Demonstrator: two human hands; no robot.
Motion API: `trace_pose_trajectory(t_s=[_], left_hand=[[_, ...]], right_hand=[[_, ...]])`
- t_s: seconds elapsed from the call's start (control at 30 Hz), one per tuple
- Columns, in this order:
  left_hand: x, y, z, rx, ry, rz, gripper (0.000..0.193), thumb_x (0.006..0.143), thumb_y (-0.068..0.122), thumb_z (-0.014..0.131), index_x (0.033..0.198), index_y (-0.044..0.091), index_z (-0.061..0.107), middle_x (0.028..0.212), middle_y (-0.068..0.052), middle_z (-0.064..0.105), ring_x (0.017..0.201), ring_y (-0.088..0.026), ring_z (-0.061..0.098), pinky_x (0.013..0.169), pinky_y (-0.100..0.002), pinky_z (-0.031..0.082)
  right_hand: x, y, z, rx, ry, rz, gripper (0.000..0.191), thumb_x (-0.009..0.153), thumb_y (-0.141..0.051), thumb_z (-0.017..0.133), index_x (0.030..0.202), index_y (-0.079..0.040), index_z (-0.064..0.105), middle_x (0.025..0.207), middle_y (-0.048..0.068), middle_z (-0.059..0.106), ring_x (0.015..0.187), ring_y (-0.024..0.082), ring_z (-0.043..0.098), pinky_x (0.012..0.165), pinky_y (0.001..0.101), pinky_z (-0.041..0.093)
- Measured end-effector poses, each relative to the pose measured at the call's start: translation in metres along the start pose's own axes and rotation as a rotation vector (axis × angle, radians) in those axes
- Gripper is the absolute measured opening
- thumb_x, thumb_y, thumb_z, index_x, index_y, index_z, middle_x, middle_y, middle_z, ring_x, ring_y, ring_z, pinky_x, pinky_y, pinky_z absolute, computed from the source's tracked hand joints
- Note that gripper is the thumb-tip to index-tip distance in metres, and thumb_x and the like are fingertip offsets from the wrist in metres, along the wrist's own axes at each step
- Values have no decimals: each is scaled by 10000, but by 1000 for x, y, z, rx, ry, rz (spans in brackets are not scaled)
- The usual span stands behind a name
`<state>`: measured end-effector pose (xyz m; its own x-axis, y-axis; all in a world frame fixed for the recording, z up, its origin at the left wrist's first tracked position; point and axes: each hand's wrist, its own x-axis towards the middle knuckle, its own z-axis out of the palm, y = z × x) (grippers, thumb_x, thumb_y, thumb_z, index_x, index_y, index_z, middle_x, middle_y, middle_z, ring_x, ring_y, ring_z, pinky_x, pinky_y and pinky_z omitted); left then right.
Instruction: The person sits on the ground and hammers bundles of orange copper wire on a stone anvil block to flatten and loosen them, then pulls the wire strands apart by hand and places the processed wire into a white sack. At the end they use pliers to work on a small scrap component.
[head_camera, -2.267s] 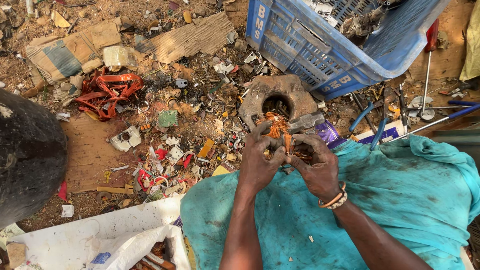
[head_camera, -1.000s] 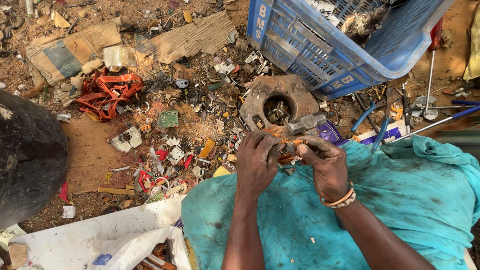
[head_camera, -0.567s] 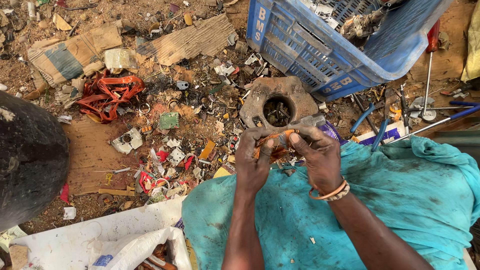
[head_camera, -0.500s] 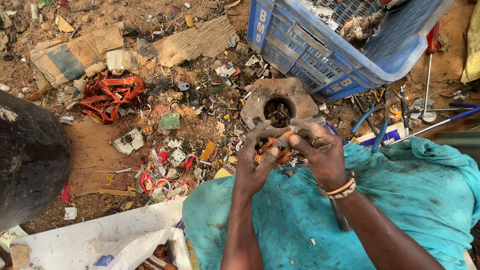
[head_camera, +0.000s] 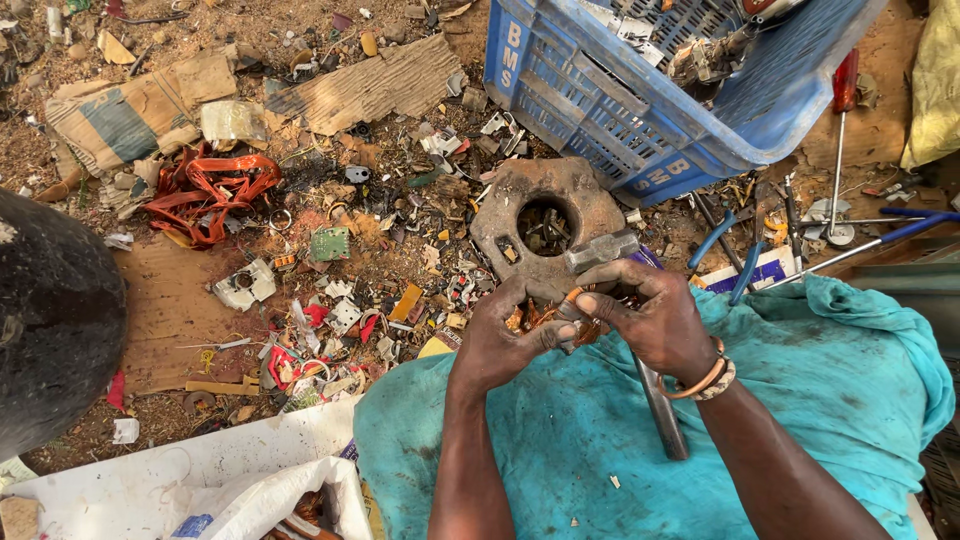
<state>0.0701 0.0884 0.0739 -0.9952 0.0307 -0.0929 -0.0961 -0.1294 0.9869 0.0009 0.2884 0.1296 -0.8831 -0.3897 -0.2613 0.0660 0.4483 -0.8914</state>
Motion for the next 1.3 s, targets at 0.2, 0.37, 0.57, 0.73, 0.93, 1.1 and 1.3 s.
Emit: trace_pose_trajectory(t_s=[0.2,0.37,0.57,0.73,0.93,1.1,1.3], left_hand=[[1,2,-1,110,-16,89,249,810,212,881,891,62,699,910,-27,697,882,-132,653,805,-324,542],[1,10,1,281,-29,24,271,779,226,881,858,65,677,868,-34,646,792,-164,631,708,-367,519],[6,18,10,373,58,268,282,827,223,852,863,52,630,863,-42,642,912,-228,620,759,-417,513],[0,12,3,312,70,229,224,850,204,808,883,65,636,923,-27,679,933,-218,651,794,-398,540],[-8,-12,-14,77,-13,159,248,874,219,823,862,71,625,941,-35,669,959,-208,656,856,-379,551],[-3,-30,-10,-104,96,42,243,890,280,795,996,85,697,1011,-39,654,972,-232,618,842,-405,514],[5,-30,-4,154,40,152,217,841,227,839,993,91,765,1150,-55,723,1111,-228,680,977,-379,536]], right_hand=[[0,1,-6,-9,-184,-225,319,884,-159,766,1175,-32,729,1036,78,751,921,137,719,778,305,621],[-1,5,-11,-130,-110,-280,287,854,-141,804,1124,-52,769,1015,77,779,885,173,756,768,319,626],[-5,21,8,464,190,89,239,891,-70,742,1106,35,738,964,137,783,838,189,761,689,356,643],[-5,36,17,760,332,20,202,907,-30,724,1098,34,729,949,140,768,785,207,746,586,360,627],[3,32,29,1005,407,91,185,938,-41,720,1116,1,750,915,118,757,676,194,699,492,323,585],[-4,16,33,638,263,-31,241,918,-86,743,1139,10,735,989,108,770,830,161,734,630,302,594],[-11,14,22,628,131,33,255,910,-133,746,1122,7,732,973,86,768,843,147,728,682,310,601]])
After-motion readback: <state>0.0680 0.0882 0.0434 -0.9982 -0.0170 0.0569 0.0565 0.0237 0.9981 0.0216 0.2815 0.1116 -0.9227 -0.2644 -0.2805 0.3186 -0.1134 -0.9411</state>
